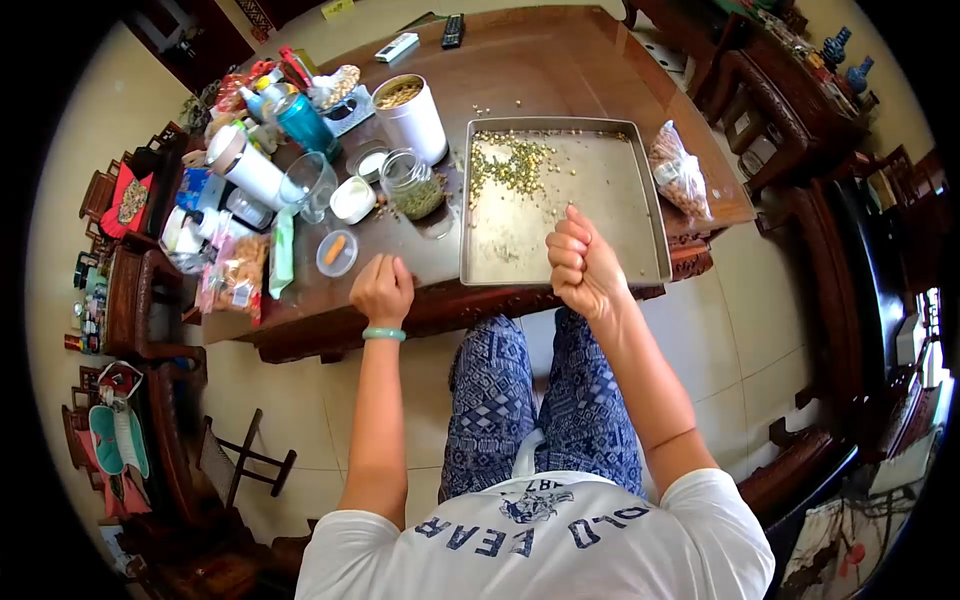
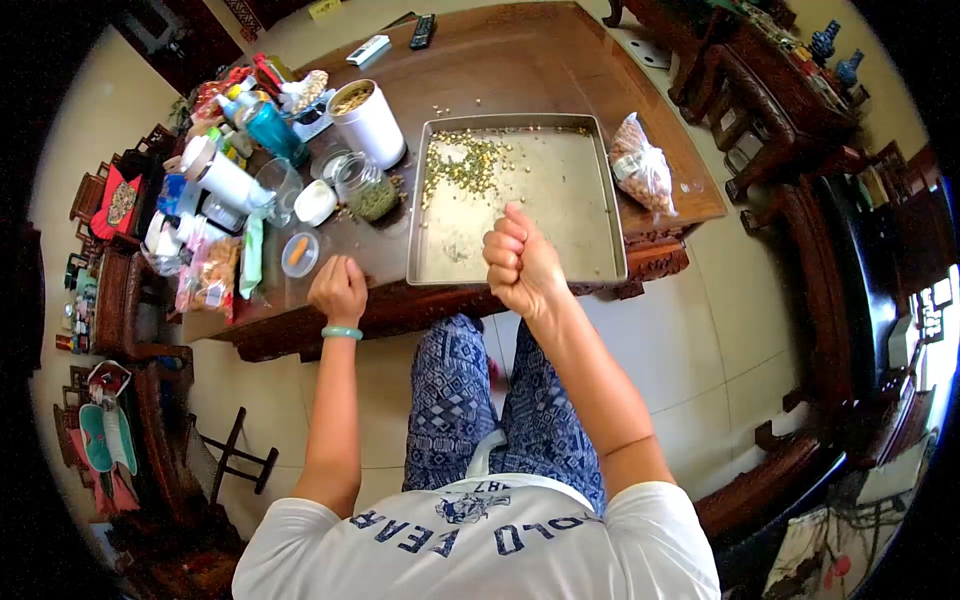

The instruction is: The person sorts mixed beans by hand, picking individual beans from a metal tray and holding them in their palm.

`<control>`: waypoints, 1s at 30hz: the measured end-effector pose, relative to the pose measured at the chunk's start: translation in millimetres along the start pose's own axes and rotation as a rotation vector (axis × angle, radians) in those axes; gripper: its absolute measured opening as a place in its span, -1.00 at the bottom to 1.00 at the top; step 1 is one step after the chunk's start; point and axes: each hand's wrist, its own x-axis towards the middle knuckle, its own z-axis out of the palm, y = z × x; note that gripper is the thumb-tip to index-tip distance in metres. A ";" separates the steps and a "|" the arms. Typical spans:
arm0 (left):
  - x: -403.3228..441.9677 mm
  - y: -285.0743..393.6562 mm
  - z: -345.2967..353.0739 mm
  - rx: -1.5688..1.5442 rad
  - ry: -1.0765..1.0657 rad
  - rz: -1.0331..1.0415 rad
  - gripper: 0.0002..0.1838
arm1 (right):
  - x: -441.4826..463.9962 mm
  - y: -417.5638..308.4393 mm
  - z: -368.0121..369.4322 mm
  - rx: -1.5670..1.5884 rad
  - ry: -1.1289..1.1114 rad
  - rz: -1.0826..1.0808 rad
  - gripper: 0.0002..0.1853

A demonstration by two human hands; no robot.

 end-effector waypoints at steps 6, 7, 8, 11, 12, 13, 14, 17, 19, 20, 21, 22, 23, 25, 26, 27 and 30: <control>-12.4 2.8 -10.8 -0.299 -0.064 -0.260 -0.61 | -46.2 48.7 -19.3 0.233 -0.131 -0.014 -0.52; -17.1 21.8 -30.5 -0.439 -0.109 -0.396 -0.59 | -56.9 58.5 -24.2 0.263 -0.128 0.020 -0.52; -26.4 46.2 -49.8 -0.535 -0.091 -0.424 -0.60 | -67.3 66.6 -32.3 0.279 -0.154 0.048 -0.52; -94.1 106.0 -72.8 -0.712 -0.265 -0.325 -0.66 | -95.7 82.4 -50.3 0.289 -0.171 0.063 -0.52; -114.8 124.5 -80.1 -0.751 -0.443 -0.282 -0.66 | -101.1 84.7 -55.8 0.276 -0.171 0.042 -0.52; -145.5 134.0 -75.5 -0.663 -0.652 -0.155 -0.70 | -104.1 85.1 -59.1 0.289 -0.176 0.077 -0.53; -173.6 142.2 -71.2 -0.587 -1.036 -0.237 -0.64 | -106.8 84.2 -62.2 0.301 -0.173 0.112 -0.53; -292.7 142.3 -4.3 -0.599 -1.733 -0.099 -0.64 | -106.7 78.5 -59.0 0.292 -0.171 0.183 -0.51; -333.9 151.1 -1.1 -0.779 -1.825 -0.037 -0.65 | -100.3 66.5 -57.5 0.245 -0.192 0.192 -0.50; -335.1 155.8 -10.8 -0.909 -1.705 0.045 -0.63 | -95.7 59.4 -56.1 0.200 -0.218 0.201 -0.49; -330.3 162.2 -17.2 -0.806 -1.825 -0.001 -0.61 | -95.4 54.3 -42.8 0.143 -0.183 0.169 -0.48; -332.2 167.7 -25.1 -0.703 -1.955 -0.050 -0.59 | -97.0 50.0 -27.3 -0.079 -0.113 0.054 -0.47; -352.5 167.0 -21.0 -0.746 -1.968 -0.030 -0.55 | -94.9 42.3 -13.0 -0.132 -0.120 0.030 -0.46; -347.2 171.5 -22.2 -0.776 -1.997 -0.012 -0.37 | -83.9 23.2 12.5 -0.241 -0.156 -0.012 -0.44; -326.0 177.7 -26.2 -0.763 -2.016 -0.017 -0.21 | -74.6 11.5 26.6 -0.299 -0.182 -0.029 -0.44; -321.2 180.9 -21.0 -0.717 -2.089 -0.068 -0.23 | -66.3 3.7 46.9 -0.356 -0.123 -0.090 -0.43; -251.4 185.8 -19.1 -0.748 -2.172 -0.099 -0.23 | -37.6 -13.5 77.7 -0.405 -0.107 -0.048 -0.43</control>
